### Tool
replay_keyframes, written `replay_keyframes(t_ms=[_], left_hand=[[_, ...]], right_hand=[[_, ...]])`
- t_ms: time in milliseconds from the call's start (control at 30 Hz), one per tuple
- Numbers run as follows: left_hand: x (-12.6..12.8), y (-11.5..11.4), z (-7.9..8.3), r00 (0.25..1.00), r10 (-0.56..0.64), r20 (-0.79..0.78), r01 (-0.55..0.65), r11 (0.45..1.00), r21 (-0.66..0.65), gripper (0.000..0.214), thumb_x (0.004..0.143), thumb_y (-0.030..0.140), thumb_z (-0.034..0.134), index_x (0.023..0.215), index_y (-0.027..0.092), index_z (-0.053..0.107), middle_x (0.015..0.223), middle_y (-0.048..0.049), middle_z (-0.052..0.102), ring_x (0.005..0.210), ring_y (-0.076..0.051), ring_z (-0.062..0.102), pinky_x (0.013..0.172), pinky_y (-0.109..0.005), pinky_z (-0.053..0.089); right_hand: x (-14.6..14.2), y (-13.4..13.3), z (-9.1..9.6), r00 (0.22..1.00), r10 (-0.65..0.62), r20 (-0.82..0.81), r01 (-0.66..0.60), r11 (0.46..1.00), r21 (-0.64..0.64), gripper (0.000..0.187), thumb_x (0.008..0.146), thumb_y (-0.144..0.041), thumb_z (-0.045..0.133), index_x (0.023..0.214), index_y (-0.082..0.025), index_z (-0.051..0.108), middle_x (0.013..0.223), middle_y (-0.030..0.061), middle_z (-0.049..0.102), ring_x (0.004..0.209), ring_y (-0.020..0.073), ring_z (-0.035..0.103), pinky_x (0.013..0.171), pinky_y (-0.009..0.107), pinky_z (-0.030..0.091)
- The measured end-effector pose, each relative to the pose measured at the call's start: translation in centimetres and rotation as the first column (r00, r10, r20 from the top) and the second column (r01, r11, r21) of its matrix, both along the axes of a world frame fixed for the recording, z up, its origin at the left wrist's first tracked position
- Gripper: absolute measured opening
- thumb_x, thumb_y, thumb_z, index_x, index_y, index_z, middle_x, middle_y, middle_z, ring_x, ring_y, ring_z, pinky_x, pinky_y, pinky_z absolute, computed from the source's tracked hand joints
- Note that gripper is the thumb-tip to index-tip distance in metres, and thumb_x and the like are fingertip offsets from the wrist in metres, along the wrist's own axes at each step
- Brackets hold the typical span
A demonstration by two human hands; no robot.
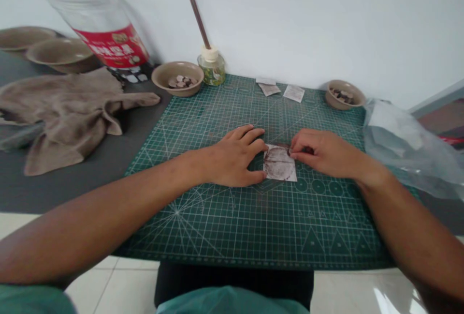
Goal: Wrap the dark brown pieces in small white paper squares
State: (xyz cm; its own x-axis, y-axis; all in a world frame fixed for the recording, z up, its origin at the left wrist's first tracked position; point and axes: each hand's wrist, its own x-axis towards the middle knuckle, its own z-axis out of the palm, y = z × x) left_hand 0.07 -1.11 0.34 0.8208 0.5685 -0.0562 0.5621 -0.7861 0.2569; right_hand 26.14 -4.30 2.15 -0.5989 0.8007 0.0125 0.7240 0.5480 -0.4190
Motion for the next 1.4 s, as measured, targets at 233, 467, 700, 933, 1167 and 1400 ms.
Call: replay_keyframes(t_ms=[233,467,700,933,1167,1400], left_hand=[[0.1,0.0,0.1,1.0,-0.002,-0.017,0.002,1.0,-0.002,0.066,0.091,0.059,0.054,0.143,0.021,0.045,0.163,-0.015,0.025,0.152,-0.037,0.016,0.122,-0.054,0.018],[0.1,0.0,0.1,1.0,-0.002,-0.012,0.002,1.0,-0.016,0.064,0.09,0.06,0.055,0.14,0.021,0.047,0.163,-0.0148,0.025,0.152,-0.038,0.016,0.121,-0.054,0.02],[0.0,0.1,0.2,1.0,0.008,-0.025,-0.008,1.0,-0.018,0.066,0.09,0.059,0.055,0.142,0.021,0.045,0.163,-0.0147,0.025,0.152,-0.038,0.016,0.121,-0.054,0.019],[0.0,0.0,0.0,1.0,0.008,0.004,-0.008,1.0,0.006,0.064,0.09,0.058,0.056,0.141,0.021,0.045,0.163,-0.0135,0.026,0.153,-0.037,0.014,0.122,-0.054,0.017],[0.1,0.0,0.0,1.0,-0.004,0.006,0.004,1.0,-0.006,0.063,0.088,0.059,0.057,0.138,0.02,0.048,0.162,-0.015,0.027,0.152,-0.038,0.017,0.121,-0.054,0.02],[0.0,0.0,0.0,1.0,0.009,0.011,-0.009,1.0,0.0,0.062,0.089,0.058,0.058,0.138,0.021,0.047,0.162,-0.0146,0.027,0.152,-0.038,0.016,0.121,-0.055,0.019]], right_hand=[[-0.7,-0.4,-0.2,1.0,0.019,0.003,-0.019,0.999,0.034,0.012,0.097,-0.027,0.055,0.089,-0.022,0.063,0.096,0.004,0.066,0.084,0.0185,0.061,0.074,0.031,0.045],[-0.8,-0.7,-0.2,0.991,0.127,-0.03,-0.129,0.989,-0.066,0.01,0.096,-0.025,0.056,0.09,-0.022,0.062,0.097,0.0024,0.065,0.082,0.0161,0.061,0.07,0.029,0.044],[-0.3,-0.3,0.2,0.998,0.057,0.03,-0.056,0.997,-0.044,0.009,0.093,-0.026,0.061,0.086,-0.022,0.064,0.089,0.0013,0.066,0.079,0.0166,0.061,0.07,0.029,0.043],[-0.9,-0.1,-0.3,0.999,-0.024,0.048,0.02,0.996,0.092,0.011,0.096,-0.024,0.054,0.091,-0.022,0.063,0.1,0.0042,0.067,0.087,0.0194,0.062,0.075,0.032,0.044],[-0.9,-0.8,0.0,0.987,0.157,-0.02,-0.158,0.986,-0.052,0.012,0.097,-0.026,0.055,0.09,-0.022,0.063,0.097,0.0026,0.067,0.085,0.0171,0.063,0.073,0.029,0.046],[-0.4,-0.7,0.1,0.996,0.048,0.082,-0.052,0.997,0.051,0.011,0.096,-0.026,0.056,0.088,-0.023,0.063,0.095,0.0035,0.067,0.083,0.0192,0.063,0.073,0.032,0.046]])
